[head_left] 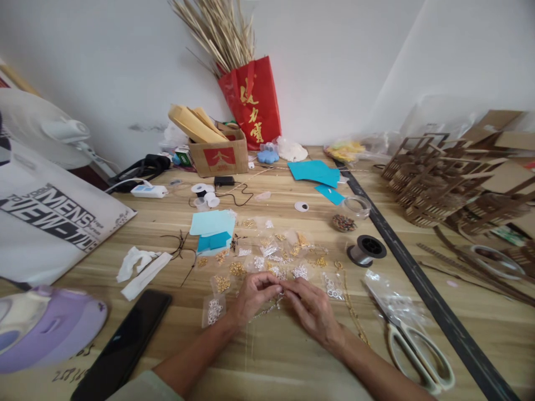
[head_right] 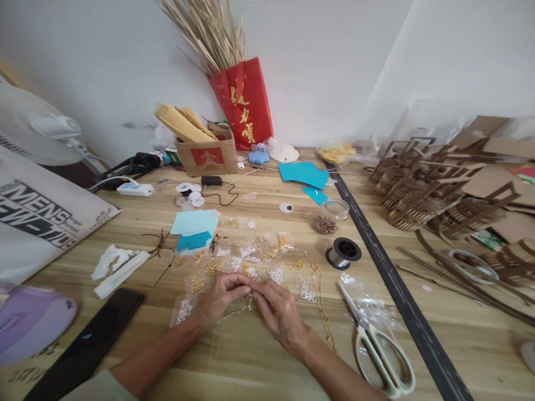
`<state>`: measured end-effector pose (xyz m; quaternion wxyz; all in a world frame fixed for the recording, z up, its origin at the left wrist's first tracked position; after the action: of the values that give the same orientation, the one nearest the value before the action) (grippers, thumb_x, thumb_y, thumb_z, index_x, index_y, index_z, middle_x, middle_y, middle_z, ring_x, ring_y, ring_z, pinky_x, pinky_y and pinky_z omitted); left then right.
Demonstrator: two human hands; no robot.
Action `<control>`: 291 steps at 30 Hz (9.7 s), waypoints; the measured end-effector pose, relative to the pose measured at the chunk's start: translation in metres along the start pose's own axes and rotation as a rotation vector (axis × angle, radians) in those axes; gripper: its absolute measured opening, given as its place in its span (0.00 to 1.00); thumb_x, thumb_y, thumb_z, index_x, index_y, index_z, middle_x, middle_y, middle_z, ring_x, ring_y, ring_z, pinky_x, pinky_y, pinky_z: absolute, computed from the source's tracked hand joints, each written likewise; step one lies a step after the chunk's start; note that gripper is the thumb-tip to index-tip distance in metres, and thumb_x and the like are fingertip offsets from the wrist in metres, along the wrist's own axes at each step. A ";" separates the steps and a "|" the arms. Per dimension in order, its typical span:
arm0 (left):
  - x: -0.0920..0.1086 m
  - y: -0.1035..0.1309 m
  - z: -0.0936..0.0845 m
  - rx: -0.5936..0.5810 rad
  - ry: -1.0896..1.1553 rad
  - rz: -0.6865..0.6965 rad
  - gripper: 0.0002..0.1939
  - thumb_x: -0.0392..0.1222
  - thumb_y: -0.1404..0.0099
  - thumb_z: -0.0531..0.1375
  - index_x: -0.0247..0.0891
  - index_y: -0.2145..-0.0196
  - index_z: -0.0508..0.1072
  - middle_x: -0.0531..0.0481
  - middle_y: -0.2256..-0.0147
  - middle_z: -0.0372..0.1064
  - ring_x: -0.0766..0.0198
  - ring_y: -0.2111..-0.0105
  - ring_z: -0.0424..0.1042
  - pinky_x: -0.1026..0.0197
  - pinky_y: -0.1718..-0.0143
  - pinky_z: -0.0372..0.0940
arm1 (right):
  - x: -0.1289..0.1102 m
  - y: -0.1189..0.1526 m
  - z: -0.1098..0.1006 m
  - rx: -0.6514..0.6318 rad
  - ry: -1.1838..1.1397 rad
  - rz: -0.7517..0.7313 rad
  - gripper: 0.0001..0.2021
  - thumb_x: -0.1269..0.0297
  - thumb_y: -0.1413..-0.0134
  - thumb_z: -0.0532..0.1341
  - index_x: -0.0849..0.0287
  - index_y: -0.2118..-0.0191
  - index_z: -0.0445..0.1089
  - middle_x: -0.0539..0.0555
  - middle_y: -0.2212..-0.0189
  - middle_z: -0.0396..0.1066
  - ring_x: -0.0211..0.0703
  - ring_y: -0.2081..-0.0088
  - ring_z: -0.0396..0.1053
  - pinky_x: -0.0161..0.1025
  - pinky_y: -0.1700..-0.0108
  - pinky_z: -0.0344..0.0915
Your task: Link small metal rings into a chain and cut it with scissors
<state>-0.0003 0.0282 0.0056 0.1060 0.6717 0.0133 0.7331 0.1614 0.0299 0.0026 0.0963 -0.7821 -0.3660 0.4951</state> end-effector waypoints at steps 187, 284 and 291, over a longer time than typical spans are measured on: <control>0.010 0.003 -0.002 -0.166 -0.208 0.081 0.11 0.44 0.42 0.61 0.32 0.73 0.73 0.51 0.75 0.69 0.66 0.73 0.65 0.65 0.70 0.59 | 0.008 -0.012 -0.005 -0.242 -0.653 0.557 0.18 0.49 0.45 0.59 0.61 0.70 0.64 0.46 0.81 0.60 0.33 0.79 0.56 0.31 0.76 0.54; 0.006 0.004 -0.006 0.020 -0.208 0.266 0.05 0.38 0.40 0.59 0.35 0.73 0.68 0.47 0.68 0.70 0.62 0.67 0.68 0.62 0.64 0.62 | 0.013 -0.012 -0.004 -0.136 -0.532 0.635 0.14 0.54 0.47 0.60 0.61 0.71 0.66 0.45 0.83 0.59 0.32 0.81 0.57 0.30 0.79 0.55; 0.005 0.002 -0.004 0.021 -0.095 0.254 0.07 0.37 0.44 0.61 0.35 0.76 0.66 0.48 0.72 0.69 0.65 0.71 0.67 0.64 0.69 0.62 | 0.014 -0.011 -0.005 -0.171 -0.501 0.602 0.13 0.55 0.45 0.59 0.61 0.72 0.65 0.45 0.83 0.58 0.32 0.81 0.55 0.30 0.78 0.52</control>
<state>-0.0053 0.0276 0.0105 0.0058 0.7031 -0.0690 0.7077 0.1635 0.0482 0.0009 -0.2108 -0.7145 -0.1726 0.6444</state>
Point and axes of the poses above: each hand's wrist, its own y-axis away from the middle knuckle, its own z-axis out of the palm, x = y × z, the point moved 2 cm from there along -y, towards the middle knuckle
